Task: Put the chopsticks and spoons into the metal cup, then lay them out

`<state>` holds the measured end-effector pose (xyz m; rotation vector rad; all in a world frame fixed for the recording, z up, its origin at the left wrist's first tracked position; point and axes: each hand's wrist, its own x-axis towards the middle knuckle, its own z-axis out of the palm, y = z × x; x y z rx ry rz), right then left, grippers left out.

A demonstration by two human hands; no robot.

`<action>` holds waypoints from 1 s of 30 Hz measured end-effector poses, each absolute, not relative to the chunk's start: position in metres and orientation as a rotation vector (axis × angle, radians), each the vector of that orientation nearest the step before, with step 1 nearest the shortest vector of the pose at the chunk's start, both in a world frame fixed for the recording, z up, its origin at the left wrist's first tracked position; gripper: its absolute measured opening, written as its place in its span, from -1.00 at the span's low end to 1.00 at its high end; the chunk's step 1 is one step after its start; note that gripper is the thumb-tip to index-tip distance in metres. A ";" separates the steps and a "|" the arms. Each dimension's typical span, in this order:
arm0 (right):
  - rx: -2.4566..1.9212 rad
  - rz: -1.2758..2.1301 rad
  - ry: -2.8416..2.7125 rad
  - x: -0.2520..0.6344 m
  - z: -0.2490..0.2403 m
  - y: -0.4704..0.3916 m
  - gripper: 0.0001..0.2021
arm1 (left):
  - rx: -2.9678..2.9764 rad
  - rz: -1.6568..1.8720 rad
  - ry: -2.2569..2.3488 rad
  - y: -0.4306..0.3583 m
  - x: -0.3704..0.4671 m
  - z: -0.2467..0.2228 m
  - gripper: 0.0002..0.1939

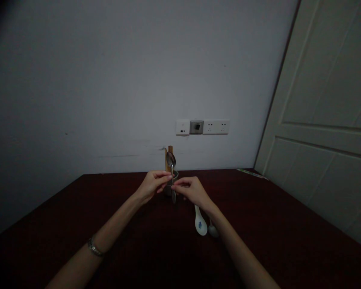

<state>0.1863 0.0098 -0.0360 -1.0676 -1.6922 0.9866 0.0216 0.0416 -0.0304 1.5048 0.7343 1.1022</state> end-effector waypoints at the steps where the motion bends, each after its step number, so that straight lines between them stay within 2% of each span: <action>1: -1.069 0.992 -1.688 0.187 -0.036 0.010 -0.68 | 1.497 1.093 0.729 0.041 0.021 -0.030 -0.66; 11: -1.029 0.962 -1.584 0.196 -0.029 0.012 -0.69 | 1.504 1.048 0.735 0.038 0.020 -0.027 -0.69; 18: -1.036 0.994 -1.443 0.191 -0.029 0.012 -0.63 | 1.579 0.988 0.730 0.036 0.024 -0.032 -0.68; 30: -1.021 1.023 -1.430 0.191 -0.029 0.012 -0.68 | 1.501 0.941 0.677 0.033 0.030 -0.037 -0.65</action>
